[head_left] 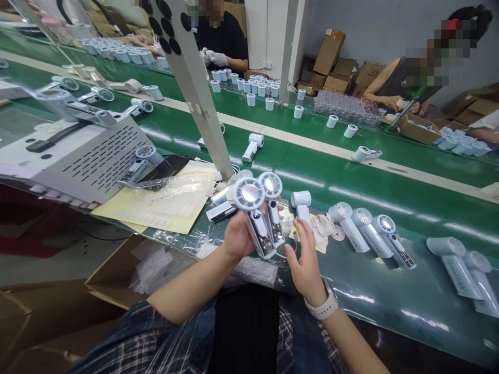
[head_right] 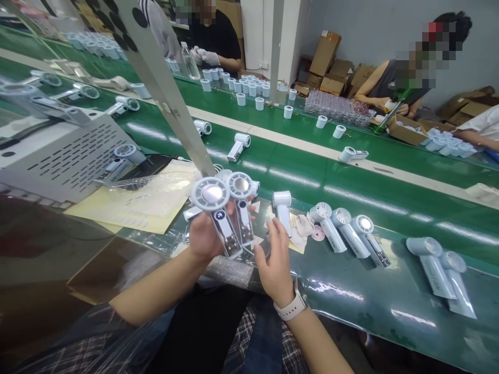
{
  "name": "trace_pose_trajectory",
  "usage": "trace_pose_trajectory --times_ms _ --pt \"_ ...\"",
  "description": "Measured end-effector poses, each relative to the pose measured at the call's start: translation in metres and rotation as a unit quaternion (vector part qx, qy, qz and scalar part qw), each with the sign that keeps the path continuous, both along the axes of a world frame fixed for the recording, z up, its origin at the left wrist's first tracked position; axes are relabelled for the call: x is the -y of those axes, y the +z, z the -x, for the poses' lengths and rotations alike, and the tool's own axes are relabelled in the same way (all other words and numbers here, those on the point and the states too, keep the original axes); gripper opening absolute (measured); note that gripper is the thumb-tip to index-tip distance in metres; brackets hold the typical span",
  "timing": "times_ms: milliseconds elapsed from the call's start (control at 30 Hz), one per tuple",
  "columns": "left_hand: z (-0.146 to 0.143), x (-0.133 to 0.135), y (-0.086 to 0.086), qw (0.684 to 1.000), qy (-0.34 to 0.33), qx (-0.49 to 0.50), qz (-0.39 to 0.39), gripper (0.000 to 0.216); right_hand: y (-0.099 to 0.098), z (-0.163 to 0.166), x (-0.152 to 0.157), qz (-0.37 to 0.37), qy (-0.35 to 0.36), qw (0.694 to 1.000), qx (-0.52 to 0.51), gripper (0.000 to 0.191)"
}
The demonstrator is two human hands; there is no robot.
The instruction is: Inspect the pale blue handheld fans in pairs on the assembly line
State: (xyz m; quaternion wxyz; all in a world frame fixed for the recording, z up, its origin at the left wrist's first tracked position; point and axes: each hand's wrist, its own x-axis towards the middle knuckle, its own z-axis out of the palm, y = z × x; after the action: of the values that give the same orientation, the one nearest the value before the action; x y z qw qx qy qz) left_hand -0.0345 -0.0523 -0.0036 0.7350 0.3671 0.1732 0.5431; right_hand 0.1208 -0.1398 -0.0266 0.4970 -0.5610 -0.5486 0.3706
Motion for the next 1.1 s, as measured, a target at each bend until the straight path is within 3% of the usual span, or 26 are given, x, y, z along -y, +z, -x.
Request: trace_pose_trajectory --times_ms 67,133,267,400,567,833,1100 --pt "0.005 0.009 -0.002 0.995 -0.076 -0.057 -0.022 0.045 0.000 -0.001 -0.004 -0.011 0.037 0.997 -0.066 0.059" --pt "0.010 0.014 -0.003 0.984 -0.119 -0.122 -0.048 0.046 0.002 -0.005 -0.009 -0.008 0.081 0.986 -0.144 0.059" --pt "0.014 0.008 -0.002 0.969 -0.100 -0.204 -0.098 0.059 0.008 -0.031 -0.016 0.013 0.022 0.985 -0.170 0.054" --pt "0.011 -0.001 -0.007 0.989 -0.060 -0.130 -0.048 0.035 0.012 -0.056 -0.009 0.032 -0.048 0.991 -0.121 0.056" --pt "-0.002 0.010 -0.013 0.988 -0.138 -0.069 0.012 0.042 0.020 -0.052 0.003 0.026 -0.030 0.970 -0.240 0.033" --pt "-0.014 0.016 -0.015 0.985 -0.159 -0.058 0.017 0.049 0.014 -0.046 0.012 0.016 0.029 0.967 -0.252 0.034" --pt "-0.004 0.015 -0.016 0.984 -0.164 -0.063 0.024 0.055 0.012 -0.040 0.008 0.043 0.013 0.962 -0.269 0.033"
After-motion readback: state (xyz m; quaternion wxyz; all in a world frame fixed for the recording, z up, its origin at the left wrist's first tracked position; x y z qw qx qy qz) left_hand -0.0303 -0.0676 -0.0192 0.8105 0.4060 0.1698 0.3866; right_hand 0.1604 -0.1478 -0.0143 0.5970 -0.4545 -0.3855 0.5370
